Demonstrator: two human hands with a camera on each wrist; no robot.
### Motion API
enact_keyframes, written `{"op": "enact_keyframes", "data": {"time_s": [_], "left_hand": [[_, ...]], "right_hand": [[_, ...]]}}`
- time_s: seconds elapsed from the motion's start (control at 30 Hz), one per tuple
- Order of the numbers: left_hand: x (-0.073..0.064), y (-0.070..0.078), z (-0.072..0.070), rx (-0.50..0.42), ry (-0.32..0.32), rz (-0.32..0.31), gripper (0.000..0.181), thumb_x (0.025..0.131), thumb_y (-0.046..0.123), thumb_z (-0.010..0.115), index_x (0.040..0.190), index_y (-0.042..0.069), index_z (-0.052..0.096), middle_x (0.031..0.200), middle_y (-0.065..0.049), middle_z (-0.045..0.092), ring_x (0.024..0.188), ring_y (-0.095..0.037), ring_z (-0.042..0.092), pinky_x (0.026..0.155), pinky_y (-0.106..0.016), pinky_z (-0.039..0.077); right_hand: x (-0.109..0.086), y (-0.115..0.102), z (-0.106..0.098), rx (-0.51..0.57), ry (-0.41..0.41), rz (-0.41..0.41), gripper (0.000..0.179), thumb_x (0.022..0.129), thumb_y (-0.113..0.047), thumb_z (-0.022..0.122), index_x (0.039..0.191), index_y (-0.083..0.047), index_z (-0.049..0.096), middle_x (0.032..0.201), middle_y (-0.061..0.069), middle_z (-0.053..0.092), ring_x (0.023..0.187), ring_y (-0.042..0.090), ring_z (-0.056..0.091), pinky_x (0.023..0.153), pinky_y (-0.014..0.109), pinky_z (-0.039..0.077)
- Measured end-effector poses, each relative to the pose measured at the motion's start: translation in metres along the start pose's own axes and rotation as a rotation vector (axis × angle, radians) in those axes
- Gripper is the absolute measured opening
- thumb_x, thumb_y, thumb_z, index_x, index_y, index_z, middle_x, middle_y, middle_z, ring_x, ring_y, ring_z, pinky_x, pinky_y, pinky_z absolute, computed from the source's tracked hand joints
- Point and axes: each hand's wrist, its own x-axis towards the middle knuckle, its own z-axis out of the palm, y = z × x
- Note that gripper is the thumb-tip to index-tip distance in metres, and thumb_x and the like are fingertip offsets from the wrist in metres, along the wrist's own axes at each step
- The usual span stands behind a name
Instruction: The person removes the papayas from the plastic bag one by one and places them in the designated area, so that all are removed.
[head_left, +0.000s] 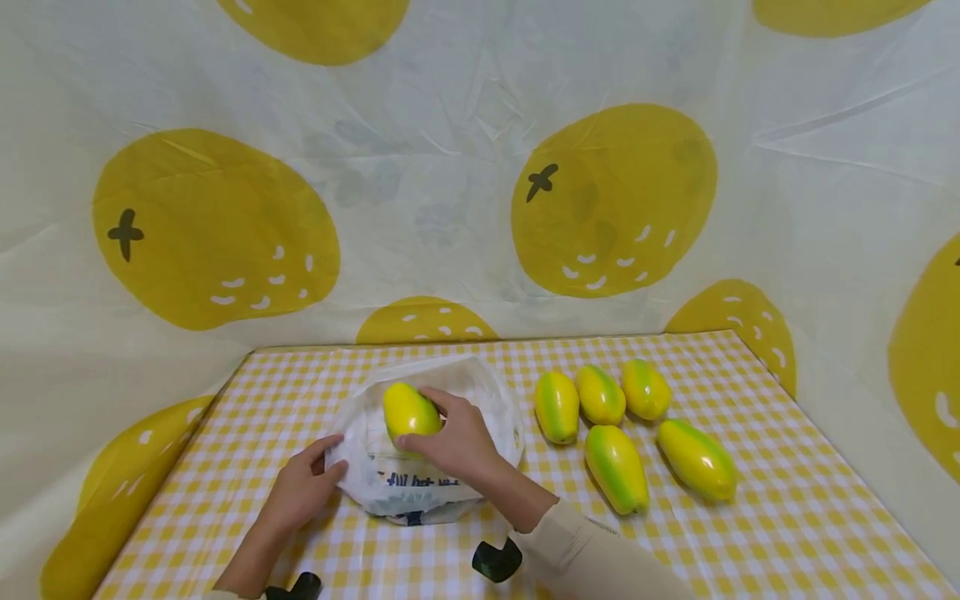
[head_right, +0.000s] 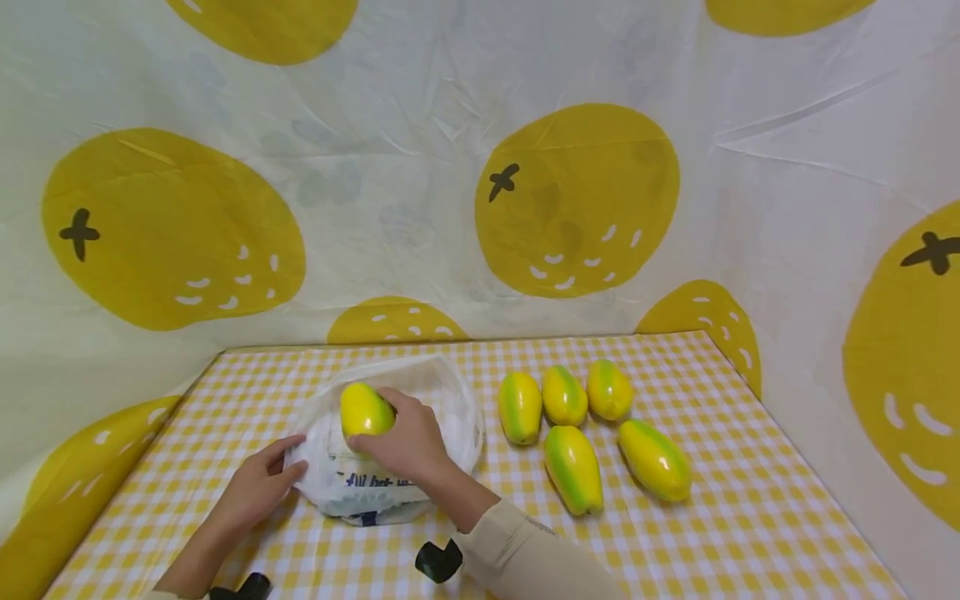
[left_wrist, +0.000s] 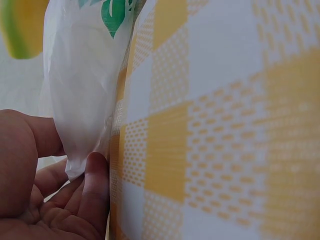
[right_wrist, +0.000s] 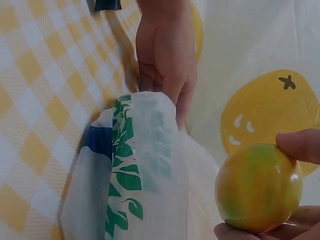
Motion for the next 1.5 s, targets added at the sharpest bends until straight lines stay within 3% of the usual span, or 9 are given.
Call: {"op": "enact_keyframes", "data": {"time_s": [0.3, 0.63, 0.9, 1.13, 1.5], "left_hand": [[-0.002, -0.002, -0.002, -0.005, -0.018, 0.004, 0.055, 0.105, 0.026, 0.060, 0.156, 0.008, 0.048, 0.163, -0.026, 0.040, 0.151, -0.042, 0.040, 0.118, -0.058, 0.043], [-0.002, -0.002, -0.002, -0.013, -0.019, 0.001, 0.055, 0.105, 0.025, 0.060, 0.156, 0.008, 0.048, 0.164, -0.025, 0.039, 0.152, -0.040, 0.039, 0.119, -0.057, 0.043], [-0.002, -0.001, -0.001, -0.010, -0.018, 0.007, 0.055, 0.105, 0.026, 0.060, 0.156, 0.008, 0.048, 0.162, -0.025, 0.042, 0.150, -0.040, 0.043, 0.115, -0.053, 0.047], [-0.001, 0.000, 0.000, -0.004, -0.009, 0.001, 0.056, 0.104, 0.026, 0.061, 0.155, 0.008, 0.048, 0.161, -0.025, 0.043, 0.151, -0.040, 0.043, 0.117, -0.055, 0.044], [-0.001, 0.001, 0.001, -0.001, -0.001, -0.007, 0.056, 0.104, 0.026, 0.061, 0.156, 0.008, 0.048, 0.160, -0.026, 0.045, 0.149, -0.041, 0.045, 0.115, -0.055, 0.046]], "right_hand": [[-0.020, 0.004, -0.019, 0.034, -0.031, -0.015, 0.075, 0.085, -0.031, 0.085, 0.152, -0.015, 0.055, 0.148, 0.009, 0.062, 0.118, 0.030, 0.068, 0.087, 0.042, 0.062], [-0.040, 0.007, -0.041, 0.006, -0.029, -0.015, 0.075, 0.084, -0.033, 0.086, 0.150, -0.018, 0.056, 0.139, 0.011, 0.067, 0.102, 0.022, 0.071, 0.077, 0.034, 0.061], [-0.054, 0.010, -0.057, -0.001, 0.012, -0.023, 0.075, 0.083, -0.031, 0.085, 0.151, -0.016, 0.055, 0.134, 0.014, 0.070, 0.088, 0.017, 0.070, 0.067, 0.030, 0.058], [-0.066, 0.012, -0.069, 0.006, 0.042, 0.009, 0.075, 0.083, -0.029, 0.087, 0.150, -0.018, 0.056, 0.133, 0.014, 0.069, 0.095, 0.019, 0.071, 0.070, 0.030, 0.059], [-0.076, 0.020, -0.083, -0.058, 0.146, 0.047, 0.073, 0.079, -0.029, 0.090, 0.146, -0.019, 0.061, 0.127, 0.011, 0.074, 0.086, 0.013, 0.068, 0.066, 0.026, 0.057]]}}
